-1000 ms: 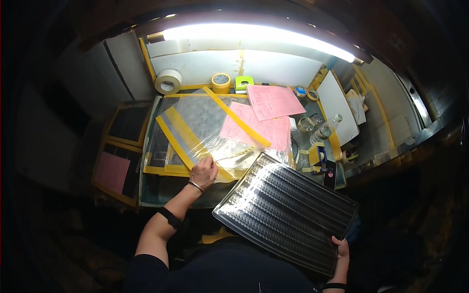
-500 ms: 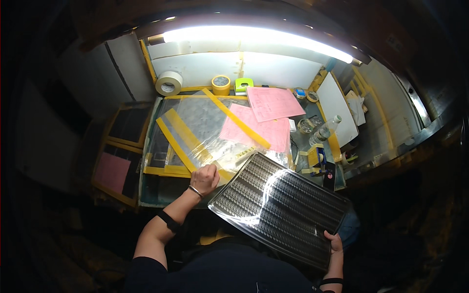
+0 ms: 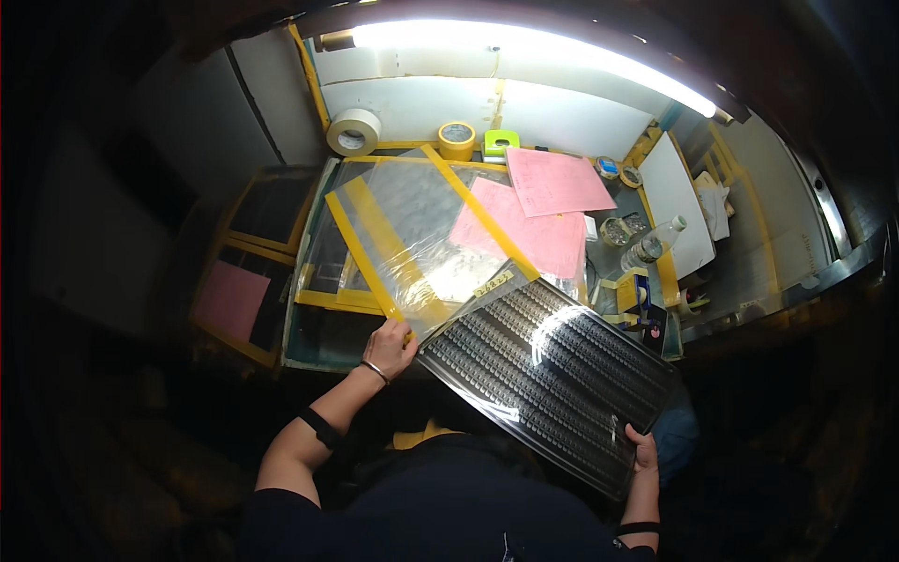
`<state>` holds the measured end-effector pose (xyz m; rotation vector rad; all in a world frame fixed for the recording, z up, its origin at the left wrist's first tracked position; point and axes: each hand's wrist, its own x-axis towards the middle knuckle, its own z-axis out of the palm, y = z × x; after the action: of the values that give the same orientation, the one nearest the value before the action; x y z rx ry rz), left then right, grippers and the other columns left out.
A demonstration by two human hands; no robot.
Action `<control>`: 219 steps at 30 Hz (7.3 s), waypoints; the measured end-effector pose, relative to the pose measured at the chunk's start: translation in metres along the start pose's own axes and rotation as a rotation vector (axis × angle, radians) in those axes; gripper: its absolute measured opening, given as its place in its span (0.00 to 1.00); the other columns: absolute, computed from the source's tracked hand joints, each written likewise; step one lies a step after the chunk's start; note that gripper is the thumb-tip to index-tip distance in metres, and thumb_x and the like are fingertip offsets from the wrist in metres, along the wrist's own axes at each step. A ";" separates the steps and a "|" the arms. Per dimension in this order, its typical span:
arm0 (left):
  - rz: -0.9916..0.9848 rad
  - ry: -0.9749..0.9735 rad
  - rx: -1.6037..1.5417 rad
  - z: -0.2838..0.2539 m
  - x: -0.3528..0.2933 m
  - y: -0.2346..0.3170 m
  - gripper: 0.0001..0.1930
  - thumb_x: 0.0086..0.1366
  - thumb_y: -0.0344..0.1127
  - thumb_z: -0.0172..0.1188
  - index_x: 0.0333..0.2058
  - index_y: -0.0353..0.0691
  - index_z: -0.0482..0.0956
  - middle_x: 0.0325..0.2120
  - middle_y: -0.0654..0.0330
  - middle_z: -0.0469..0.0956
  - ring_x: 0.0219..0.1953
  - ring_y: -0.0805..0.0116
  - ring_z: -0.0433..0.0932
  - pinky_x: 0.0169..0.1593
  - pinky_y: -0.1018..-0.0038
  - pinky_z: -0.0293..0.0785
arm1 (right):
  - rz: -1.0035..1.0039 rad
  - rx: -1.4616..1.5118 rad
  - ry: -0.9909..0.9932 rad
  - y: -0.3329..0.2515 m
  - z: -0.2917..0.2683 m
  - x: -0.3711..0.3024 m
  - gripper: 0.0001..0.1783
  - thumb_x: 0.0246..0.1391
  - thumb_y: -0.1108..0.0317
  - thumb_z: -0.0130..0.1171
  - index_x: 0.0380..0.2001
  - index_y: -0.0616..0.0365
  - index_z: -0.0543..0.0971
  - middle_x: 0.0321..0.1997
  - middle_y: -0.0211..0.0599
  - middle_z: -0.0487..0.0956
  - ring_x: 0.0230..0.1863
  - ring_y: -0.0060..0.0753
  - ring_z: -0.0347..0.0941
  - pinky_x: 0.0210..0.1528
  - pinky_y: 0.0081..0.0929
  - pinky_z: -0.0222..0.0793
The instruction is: Inspecting and sorting stamped metal sheets into plastic protective sleeves at a workstation.
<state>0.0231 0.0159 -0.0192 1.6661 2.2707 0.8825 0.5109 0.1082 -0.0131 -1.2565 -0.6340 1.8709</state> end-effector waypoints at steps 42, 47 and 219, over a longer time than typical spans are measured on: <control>0.547 -0.090 0.135 0.014 0.063 0.101 0.03 0.44 0.32 0.52 0.19 0.42 0.68 0.16 0.58 0.72 0.20 0.61 0.74 0.22 0.68 0.70 | 0.298 -0.142 -0.537 0.080 0.270 0.140 0.13 0.51 0.62 0.52 0.34 0.61 0.70 0.32 0.32 0.72 0.31 0.25 0.70 0.33 0.25 0.69; 0.280 -0.237 0.076 -0.035 0.047 0.044 0.13 0.52 0.44 0.55 0.28 0.40 0.75 0.17 0.57 0.73 0.21 0.61 0.74 0.24 0.71 0.70 | 0.400 -1.227 -1.052 0.041 0.313 0.151 0.21 0.46 0.51 0.55 0.24 0.62 0.73 0.20 0.37 0.74 0.18 0.27 0.72 0.25 0.24 0.72; -1.137 -0.705 -0.839 0.002 -0.080 -0.039 0.25 0.55 0.53 0.52 0.36 0.32 0.68 0.29 0.51 0.74 0.29 0.64 0.75 0.31 0.72 0.74 | 0.167 -0.334 -0.289 0.068 0.150 0.085 0.20 0.47 0.72 0.55 0.45 0.59 0.67 0.41 0.36 0.71 0.36 0.22 0.71 0.37 0.18 0.69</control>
<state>0.0204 -0.0639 -0.0584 0.1410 1.5400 0.6121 0.3324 0.1417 -0.0515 -1.2871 -1.0597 2.1721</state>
